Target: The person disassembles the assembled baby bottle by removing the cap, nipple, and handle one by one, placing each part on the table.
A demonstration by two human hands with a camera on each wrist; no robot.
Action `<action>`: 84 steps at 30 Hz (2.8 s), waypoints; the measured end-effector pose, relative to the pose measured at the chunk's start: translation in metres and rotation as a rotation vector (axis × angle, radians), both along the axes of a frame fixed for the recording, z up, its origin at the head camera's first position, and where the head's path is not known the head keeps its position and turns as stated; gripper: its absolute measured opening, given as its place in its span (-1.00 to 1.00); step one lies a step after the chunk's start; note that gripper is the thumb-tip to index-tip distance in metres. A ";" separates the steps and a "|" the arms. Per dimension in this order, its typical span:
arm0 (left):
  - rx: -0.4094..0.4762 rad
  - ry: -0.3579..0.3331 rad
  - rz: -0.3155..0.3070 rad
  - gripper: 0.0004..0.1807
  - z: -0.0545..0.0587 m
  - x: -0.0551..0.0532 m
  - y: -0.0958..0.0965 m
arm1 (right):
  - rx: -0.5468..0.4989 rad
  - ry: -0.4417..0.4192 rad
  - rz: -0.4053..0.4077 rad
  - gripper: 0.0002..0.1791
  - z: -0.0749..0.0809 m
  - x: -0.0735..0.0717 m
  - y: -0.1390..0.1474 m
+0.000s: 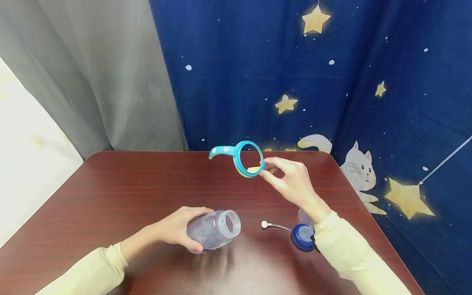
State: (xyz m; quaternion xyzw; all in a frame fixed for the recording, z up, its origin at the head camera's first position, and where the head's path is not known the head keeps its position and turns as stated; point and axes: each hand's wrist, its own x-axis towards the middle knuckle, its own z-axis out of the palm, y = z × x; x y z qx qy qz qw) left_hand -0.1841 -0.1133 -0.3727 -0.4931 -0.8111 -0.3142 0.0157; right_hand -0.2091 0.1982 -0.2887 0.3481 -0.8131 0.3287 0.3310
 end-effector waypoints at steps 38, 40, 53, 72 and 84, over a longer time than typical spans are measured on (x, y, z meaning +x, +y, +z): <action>0.015 0.012 -0.011 -0.21 -0.004 -0.002 0.000 | -0.044 -0.082 -0.032 -0.73 -0.012 -0.022 -0.011; 0.015 0.020 -0.013 -0.22 -0.004 -0.002 0.000 | -0.042 -0.084 -0.035 -0.74 -0.014 -0.024 -0.011; 0.010 0.029 -0.014 -0.23 -0.003 -0.001 0.001 | -0.014 -0.125 -0.068 -0.76 -0.026 -0.032 -0.017; 0.003 -0.003 -0.014 -0.23 -0.004 -0.001 0.001 | 0.032 -0.171 -0.127 -0.79 -0.046 -0.043 -0.016; 0.005 0.004 -0.012 -0.22 -0.005 -0.001 0.000 | 0.055 -0.197 -0.146 -0.79 -0.054 -0.049 -0.017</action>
